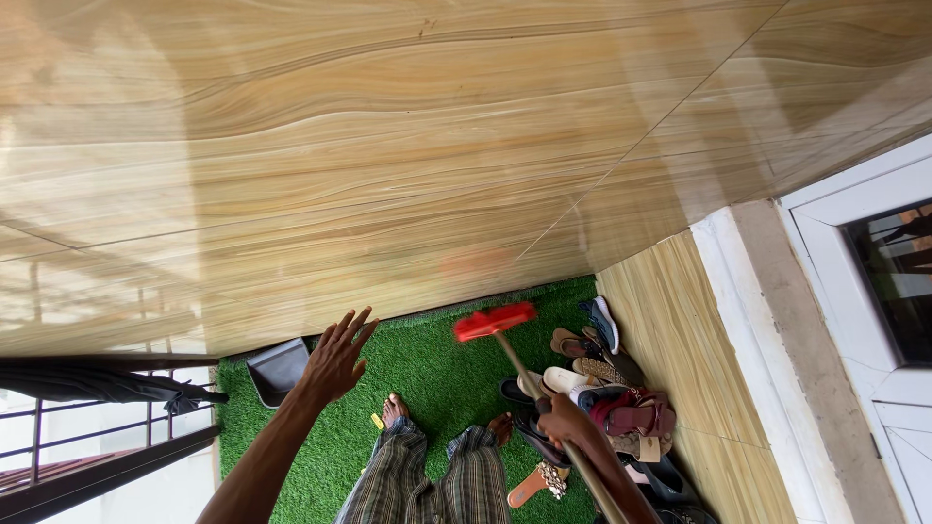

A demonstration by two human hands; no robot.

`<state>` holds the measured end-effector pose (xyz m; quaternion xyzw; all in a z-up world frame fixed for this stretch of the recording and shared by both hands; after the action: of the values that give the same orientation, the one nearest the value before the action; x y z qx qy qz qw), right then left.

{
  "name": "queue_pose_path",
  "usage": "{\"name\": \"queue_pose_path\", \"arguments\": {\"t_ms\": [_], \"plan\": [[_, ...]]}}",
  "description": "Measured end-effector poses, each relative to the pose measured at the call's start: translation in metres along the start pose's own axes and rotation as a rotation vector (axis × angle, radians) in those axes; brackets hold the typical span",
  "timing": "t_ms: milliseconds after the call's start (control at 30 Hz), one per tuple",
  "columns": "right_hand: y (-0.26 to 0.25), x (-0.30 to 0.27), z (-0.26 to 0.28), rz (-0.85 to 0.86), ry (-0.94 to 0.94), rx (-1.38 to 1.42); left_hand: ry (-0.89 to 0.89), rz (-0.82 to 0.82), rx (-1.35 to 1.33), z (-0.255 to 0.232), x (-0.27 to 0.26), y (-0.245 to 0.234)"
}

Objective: The person organizes shoes on a small patch of artificial grass by hand and then sweeps the area with a broom.

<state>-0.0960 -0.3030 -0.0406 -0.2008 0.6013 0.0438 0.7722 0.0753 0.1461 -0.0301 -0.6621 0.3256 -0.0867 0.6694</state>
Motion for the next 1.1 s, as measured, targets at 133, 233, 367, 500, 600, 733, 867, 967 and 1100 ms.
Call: {"name": "queue_pose_path", "arguments": {"t_ms": [133,233,367,500,600,733,867,967,1100], "plan": [[0.015,0.040,0.012,-0.027,0.036,-0.068,-0.003,0.043,0.006,0.002,-0.003,0.003],[0.084,0.041,0.028,0.018,0.010,-0.045,0.001,0.051,-0.003,0.005,-0.007,0.000],[0.177,0.025,0.032,0.158,0.067,-0.015,0.016,0.032,0.000,0.003,-0.011,-0.008],[0.215,0.015,0.015,0.429,-0.051,0.108,0.048,-0.013,0.003,-0.003,-0.001,-0.020],[0.215,-0.001,-0.004,0.566,0.077,0.205,0.042,-0.013,-0.007,-0.004,0.003,-0.024],[0.157,-0.034,-0.028,0.460,0.052,0.191,0.032,0.038,0.011,-0.013,0.012,-0.022],[0.069,-0.042,-0.045,0.247,-0.049,0.026,0.054,0.021,0.007,-0.026,0.019,-0.016],[0.005,-0.025,-0.057,0.024,-0.008,0.053,0.073,0.009,0.001,-0.035,0.025,-0.013],[-0.045,0.012,-0.060,-0.143,0.032,-0.060,0.084,0.002,-0.013,-0.042,0.028,-0.011]]}}
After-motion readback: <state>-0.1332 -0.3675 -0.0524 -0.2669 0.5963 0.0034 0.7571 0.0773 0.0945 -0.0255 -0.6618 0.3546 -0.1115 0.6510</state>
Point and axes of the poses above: each hand's wrist, its own x-axis towards the middle knuckle, its own y-axis out of the palm, z = x × y, the point moved 4 cm from there along x, towards the middle knuckle, and after that the axes turned 13 degrees about x, right-handed, at the moved point
